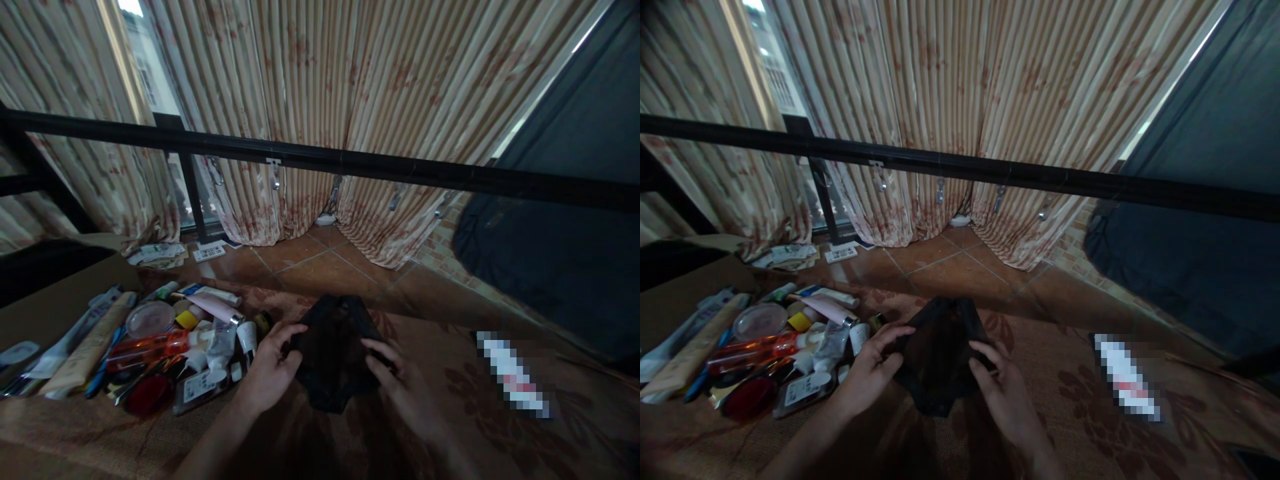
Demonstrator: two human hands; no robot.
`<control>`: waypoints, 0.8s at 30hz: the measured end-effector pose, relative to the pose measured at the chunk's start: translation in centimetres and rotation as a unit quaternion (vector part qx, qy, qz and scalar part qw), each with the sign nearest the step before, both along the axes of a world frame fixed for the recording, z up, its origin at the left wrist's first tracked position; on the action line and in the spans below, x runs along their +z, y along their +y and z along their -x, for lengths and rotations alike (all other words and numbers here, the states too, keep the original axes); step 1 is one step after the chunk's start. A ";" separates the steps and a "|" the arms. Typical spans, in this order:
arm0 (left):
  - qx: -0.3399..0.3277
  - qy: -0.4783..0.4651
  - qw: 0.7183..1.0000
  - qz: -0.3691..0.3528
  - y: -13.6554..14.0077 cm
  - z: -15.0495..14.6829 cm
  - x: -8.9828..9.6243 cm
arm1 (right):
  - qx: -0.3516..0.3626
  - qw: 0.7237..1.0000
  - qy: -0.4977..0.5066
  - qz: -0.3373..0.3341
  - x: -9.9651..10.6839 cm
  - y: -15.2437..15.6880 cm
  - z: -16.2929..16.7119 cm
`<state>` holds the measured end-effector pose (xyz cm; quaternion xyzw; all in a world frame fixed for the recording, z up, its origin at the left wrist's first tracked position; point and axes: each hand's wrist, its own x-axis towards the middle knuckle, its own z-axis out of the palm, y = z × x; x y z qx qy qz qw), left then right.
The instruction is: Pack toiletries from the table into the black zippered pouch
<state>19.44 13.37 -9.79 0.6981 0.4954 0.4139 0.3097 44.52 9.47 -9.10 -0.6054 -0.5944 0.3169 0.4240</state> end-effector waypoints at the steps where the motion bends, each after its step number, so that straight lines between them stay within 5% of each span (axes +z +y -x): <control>1: 0.001 -0.001 1.000 0.002 0.0 -0.1 -0.1 | -0.003 1.000 -0.003 -0.005 0.0 0.1 0.0; 9: 0.015 -0.008 1.000 -0.018 -0.3 -0.9 0.1 | -0.077 0.995 0.060 0.035 -0.3 0.6 0.9; 17: -0.075 -0.006 0.995 -0.063 -1.5 -1.9 0.4 | -0.064 0.994 0.091 -0.023 -1.1 0.6 2.5; 24: -0.098 -0.031 0.992 -0.079 -1.6 -1.5 0.4 | -0.058 0.991 0.117 -0.006 -1.1 0.5 2.7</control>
